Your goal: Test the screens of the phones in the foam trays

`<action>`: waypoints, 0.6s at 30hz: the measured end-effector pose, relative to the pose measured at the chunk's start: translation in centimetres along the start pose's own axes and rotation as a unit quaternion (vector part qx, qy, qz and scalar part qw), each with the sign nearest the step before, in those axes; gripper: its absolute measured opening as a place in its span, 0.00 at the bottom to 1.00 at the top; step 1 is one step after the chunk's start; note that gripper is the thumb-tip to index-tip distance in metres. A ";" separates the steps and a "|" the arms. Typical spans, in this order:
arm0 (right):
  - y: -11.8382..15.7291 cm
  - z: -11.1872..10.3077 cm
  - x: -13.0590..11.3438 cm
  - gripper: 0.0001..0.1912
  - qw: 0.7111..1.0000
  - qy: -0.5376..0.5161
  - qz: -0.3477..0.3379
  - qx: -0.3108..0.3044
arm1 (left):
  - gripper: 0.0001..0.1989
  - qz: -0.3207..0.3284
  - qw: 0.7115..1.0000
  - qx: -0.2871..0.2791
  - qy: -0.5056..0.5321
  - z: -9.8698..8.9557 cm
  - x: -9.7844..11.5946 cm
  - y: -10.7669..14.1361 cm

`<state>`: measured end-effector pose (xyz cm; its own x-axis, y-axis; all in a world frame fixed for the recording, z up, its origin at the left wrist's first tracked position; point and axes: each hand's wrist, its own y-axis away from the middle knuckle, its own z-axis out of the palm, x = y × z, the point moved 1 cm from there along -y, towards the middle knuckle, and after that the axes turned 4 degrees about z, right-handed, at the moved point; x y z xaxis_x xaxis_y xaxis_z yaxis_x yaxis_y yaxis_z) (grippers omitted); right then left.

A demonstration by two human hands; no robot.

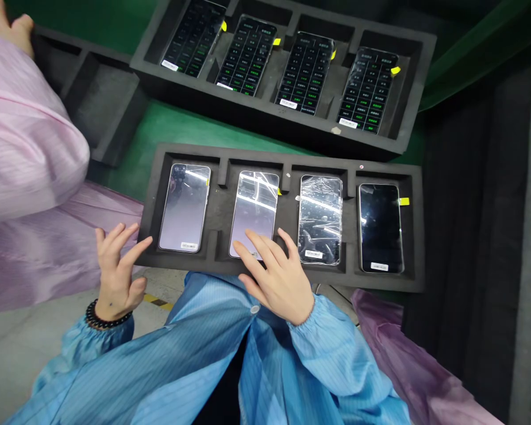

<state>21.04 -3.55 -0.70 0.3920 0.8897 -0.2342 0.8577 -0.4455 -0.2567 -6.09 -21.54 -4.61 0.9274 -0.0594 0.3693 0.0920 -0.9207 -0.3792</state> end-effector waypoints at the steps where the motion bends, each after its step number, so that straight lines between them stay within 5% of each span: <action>1: 0.0 0.0 0.0 0.21 1.000 -0.003 0.001 -0.002 | 0.31 0.001 1.000 0.003 0.001 0.0 0.0 0.0; 7: 0.0 0.0 -0.1 0.17 1.000 -0.006 -0.003 -0.017 | 0.27 0.019 0.999 -0.040 -0.014 0.0 0.2 -0.2; 18: 0.1 0.1 -0.1 0.21 1.000 -0.017 0.005 -0.013 | 0.30 0.012 1.000 0.009 -0.007 0.1 -0.2 0.2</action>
<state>21.10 -3.66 -0.77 0.3897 0.8809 -0.2687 0.8625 -0.4514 -0.2290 -6.23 -21.64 -4.81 0.9342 -0.0752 0.3487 0.0772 -0.9117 -0.4034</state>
